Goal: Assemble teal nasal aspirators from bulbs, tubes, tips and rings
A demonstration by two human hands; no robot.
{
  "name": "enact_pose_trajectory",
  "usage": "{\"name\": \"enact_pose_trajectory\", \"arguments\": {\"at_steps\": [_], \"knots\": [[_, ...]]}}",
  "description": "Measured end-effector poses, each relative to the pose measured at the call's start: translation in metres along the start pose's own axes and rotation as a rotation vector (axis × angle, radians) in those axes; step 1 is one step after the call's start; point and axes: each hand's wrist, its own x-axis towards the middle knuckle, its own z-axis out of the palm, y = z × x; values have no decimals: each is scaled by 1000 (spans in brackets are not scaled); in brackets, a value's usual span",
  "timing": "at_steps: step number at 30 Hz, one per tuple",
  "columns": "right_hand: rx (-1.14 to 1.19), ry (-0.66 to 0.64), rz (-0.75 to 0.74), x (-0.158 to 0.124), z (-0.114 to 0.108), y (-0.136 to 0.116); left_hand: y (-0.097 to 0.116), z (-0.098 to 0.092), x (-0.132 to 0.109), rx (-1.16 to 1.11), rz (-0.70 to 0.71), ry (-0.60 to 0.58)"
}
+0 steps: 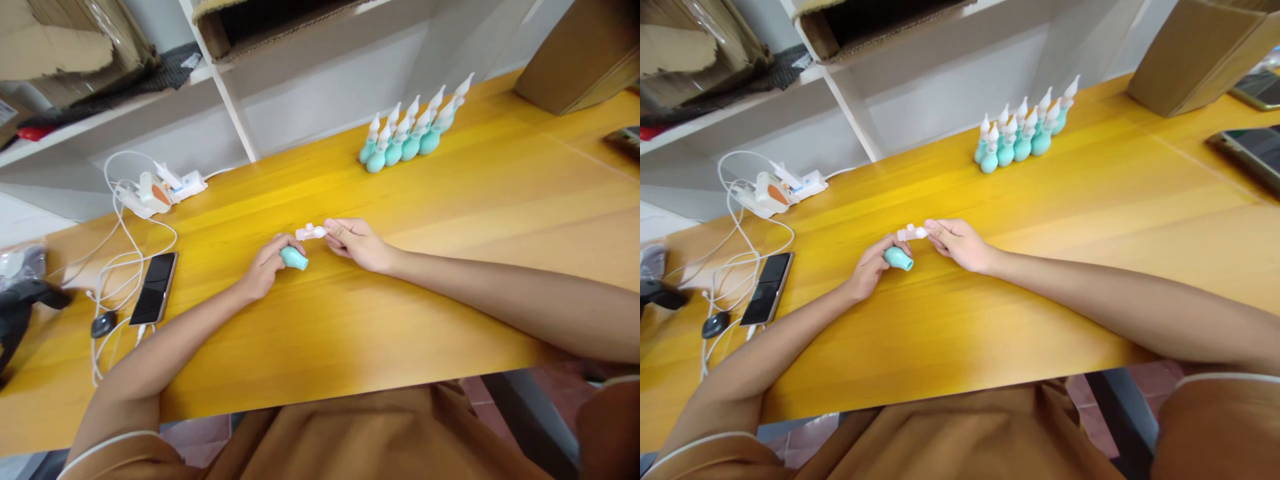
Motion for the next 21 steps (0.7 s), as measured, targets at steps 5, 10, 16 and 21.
{"name": "enact_pose_trajectory", "arguments": {"at_steps": [5,10,16,21], "knots": [[46,-29,-7,-1,2,-2,-2,-5,2,-65,-16,103],[37,-41,-9,-2,1,-4,1,3,4,-188,-102,134],[-131,-38,37,-5,-2,-1,3,3,4,-227,-98,97],[-338,-7,11,-8,0,-8,12,4,4,40,-16,175]]}}
